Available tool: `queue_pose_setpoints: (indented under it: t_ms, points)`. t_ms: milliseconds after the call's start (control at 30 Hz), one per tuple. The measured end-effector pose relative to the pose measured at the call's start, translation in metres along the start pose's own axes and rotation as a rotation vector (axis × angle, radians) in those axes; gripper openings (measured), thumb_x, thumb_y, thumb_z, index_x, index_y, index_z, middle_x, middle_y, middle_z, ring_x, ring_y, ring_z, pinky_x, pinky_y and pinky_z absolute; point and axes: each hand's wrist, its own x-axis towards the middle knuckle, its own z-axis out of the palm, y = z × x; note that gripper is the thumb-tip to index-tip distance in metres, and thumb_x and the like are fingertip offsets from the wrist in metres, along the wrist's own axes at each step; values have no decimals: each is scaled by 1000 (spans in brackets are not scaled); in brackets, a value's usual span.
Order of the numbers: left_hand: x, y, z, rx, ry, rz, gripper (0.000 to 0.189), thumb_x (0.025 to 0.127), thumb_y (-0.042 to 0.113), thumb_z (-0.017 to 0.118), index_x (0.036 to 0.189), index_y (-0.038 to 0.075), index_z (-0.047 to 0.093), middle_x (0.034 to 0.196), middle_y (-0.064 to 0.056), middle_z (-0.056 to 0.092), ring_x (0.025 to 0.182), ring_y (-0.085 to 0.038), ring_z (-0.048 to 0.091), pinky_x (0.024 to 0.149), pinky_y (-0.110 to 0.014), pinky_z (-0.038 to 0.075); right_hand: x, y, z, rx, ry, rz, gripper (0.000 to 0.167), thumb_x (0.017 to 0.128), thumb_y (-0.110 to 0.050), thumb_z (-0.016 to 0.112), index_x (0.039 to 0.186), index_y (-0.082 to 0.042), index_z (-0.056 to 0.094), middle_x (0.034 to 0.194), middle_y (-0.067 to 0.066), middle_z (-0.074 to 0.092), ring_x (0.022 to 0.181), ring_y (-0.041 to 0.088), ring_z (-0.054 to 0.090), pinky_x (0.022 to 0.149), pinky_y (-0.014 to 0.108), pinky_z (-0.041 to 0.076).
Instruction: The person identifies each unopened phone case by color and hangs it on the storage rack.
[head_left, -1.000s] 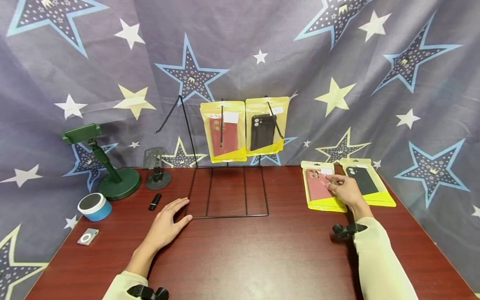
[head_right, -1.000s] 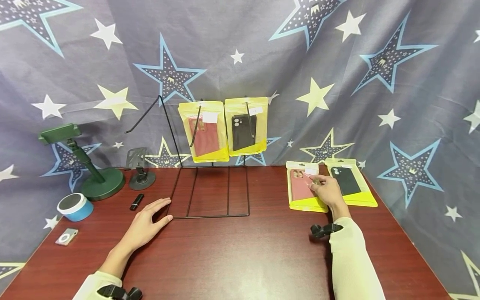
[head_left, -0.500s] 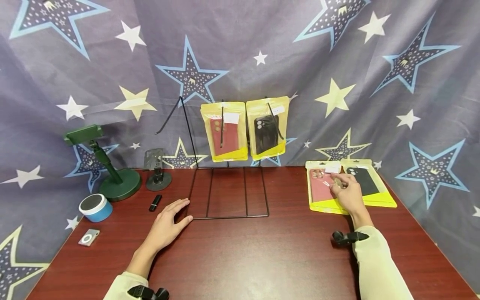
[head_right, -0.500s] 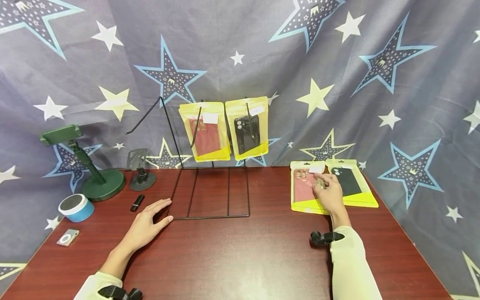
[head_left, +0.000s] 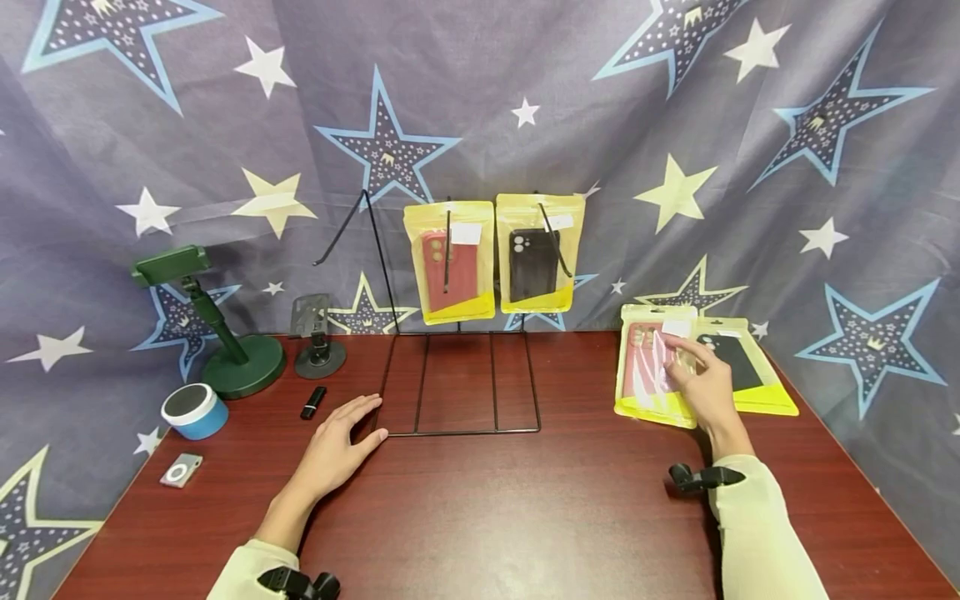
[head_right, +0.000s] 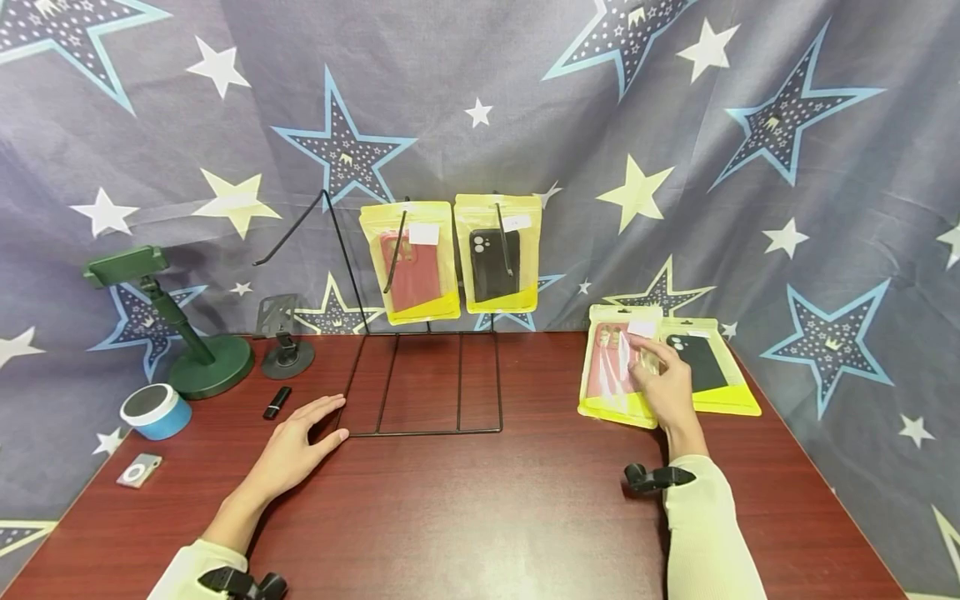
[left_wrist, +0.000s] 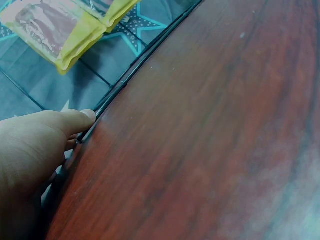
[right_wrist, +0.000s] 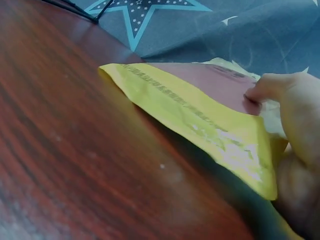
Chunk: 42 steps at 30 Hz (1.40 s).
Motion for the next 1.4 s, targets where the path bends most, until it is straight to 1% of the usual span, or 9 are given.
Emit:
queue_pose_setpoints:
  t_ms: [133,300,400,567,667,800,900,1200,1400]
  points:
    - [0,0,-1,1,-12,-14,58,97,28,73,149,6,56,155,-20,51,146,-43,44,114,-67,37,0,-6,0,0,-29,60,45,95,-11,70,140,-13,67,152,5,57,131,6,48,90,9,48]
    - [0,0,-1,2,-13,-18,59,97,29,73,149,7,56,156,-20,51,146,-43,44,115,-67,37,2,-12,2,50,1,1,42,93,-5,72,135,-7,69,133,-8,65,124,0,51,96,4,40]
    - [0,0,0,0,-14,-16,59,97,29,73,149,7,56,156,-20,51,146,-43,44,115,-67,37,3,-15,3,96,17,-54,41,91,-1,73,132,-1,70,118,-20,63,112,-5,55,90,5,45]
    - [0,-1,-1,4,-19,-17,59,97,29,73,149,7,55,156,-20,51,146,-43,44,115,-67,37,4,-22,-1,175,32,-87,38,91,2,73,129,4,70,112,-26,64,113,-7,54,93,3,42]
    - [1,-1,-2,6,-16,-16,59,97,29,73,149,7,56,156,-20,51,146,-43,43,115,-67,37,6,-34,-2,317,38,-95,36,90,7,73,126,8,70,111,-21,69,115,-3,56,94,5,45]
    - [1,0,-2,0,-20,-21,59,98,29,73,149,7,55,156,-20,51,147,-44,43,115,-68,36,3,-56,-7,442,68,-128,34,87,11,74,121,8,72,111,-14,74,98,0,61,74,8,53]
    - [1,1,-1,2,-25,-22,59,98,29,73,149,7,55,156,-20,51,147,-44,43,115,-68,36,-1,-72,-13,444,100,-184,33,87,11,74,119,6,74,111,-12,75,74,-1,58,58,8,48]
    - [2,-1,0,5,-12,-7,58,97,28,73,149,6,56,155,-20,52,146,-43,44,114,-67,37,-17,-114,-19,582,36,-357,34,87,16,70,121,16,68,116,3,75,94,10,70,75,15,59]
    - [1,-3,0,3,-10,-10,58,97,29,73,149,6,56,155,-20,52,146,-44,44,114,-67,37,-33,-136,-20,517,1,-412,34,88,13,72,122,12,70,119,4,74,77,8,67,65,12,54]
